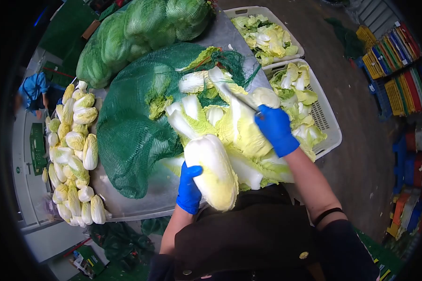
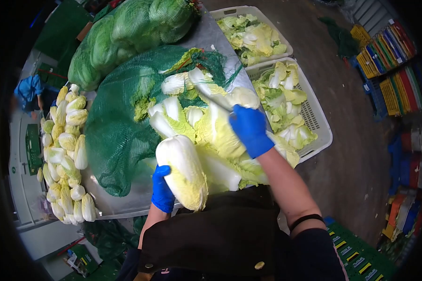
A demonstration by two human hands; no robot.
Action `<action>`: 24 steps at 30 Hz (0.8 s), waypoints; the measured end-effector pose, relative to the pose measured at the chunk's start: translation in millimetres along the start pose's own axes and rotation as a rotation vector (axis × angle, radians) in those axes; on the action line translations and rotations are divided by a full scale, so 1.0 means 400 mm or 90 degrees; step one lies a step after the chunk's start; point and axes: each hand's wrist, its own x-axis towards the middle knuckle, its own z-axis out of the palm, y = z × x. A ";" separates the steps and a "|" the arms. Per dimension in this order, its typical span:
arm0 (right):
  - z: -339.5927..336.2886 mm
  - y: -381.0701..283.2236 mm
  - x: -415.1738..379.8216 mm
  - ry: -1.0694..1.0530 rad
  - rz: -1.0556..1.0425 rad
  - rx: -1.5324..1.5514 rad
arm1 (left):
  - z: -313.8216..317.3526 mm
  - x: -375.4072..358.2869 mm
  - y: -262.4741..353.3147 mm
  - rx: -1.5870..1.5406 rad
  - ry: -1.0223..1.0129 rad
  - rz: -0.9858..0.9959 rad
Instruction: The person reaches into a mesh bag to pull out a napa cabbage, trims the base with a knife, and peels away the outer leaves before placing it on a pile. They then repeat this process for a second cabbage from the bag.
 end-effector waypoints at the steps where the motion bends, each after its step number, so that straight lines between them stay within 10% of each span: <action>1: -0.032 0.015 0.018 -0.089 0.035 -0.049 | 0.000 -0.008 -0.005 -0.077 0.003 -0.010; 4: -0.118 -0.079 -0.026 -0.063 0.031 0.097 | 0.083 -0.001 0.023 -0.243 -0.083 0.029; 9: -0.172 -0.201 -0.102 -0.630 0.260 0.770 | 0.057 0.016 0.028 -0.099 -0.139 0.148; 14: -0.140 -0.212 -0.113 -0.251 0.059 0.691 | -0.013 0.038 0.016 -0.063 -0.045 0.142; 16: -0.102 -0.196 -0.110 -0.271 0.075 0.787 | -0.052 0.045 -0.010 -0.292 -0.011 0.054; 24: -0.126 -0.287 -0.164 -0.073 -0.187 0.311 | 0.056 0.085 0.007 -0.213 0.090 0.154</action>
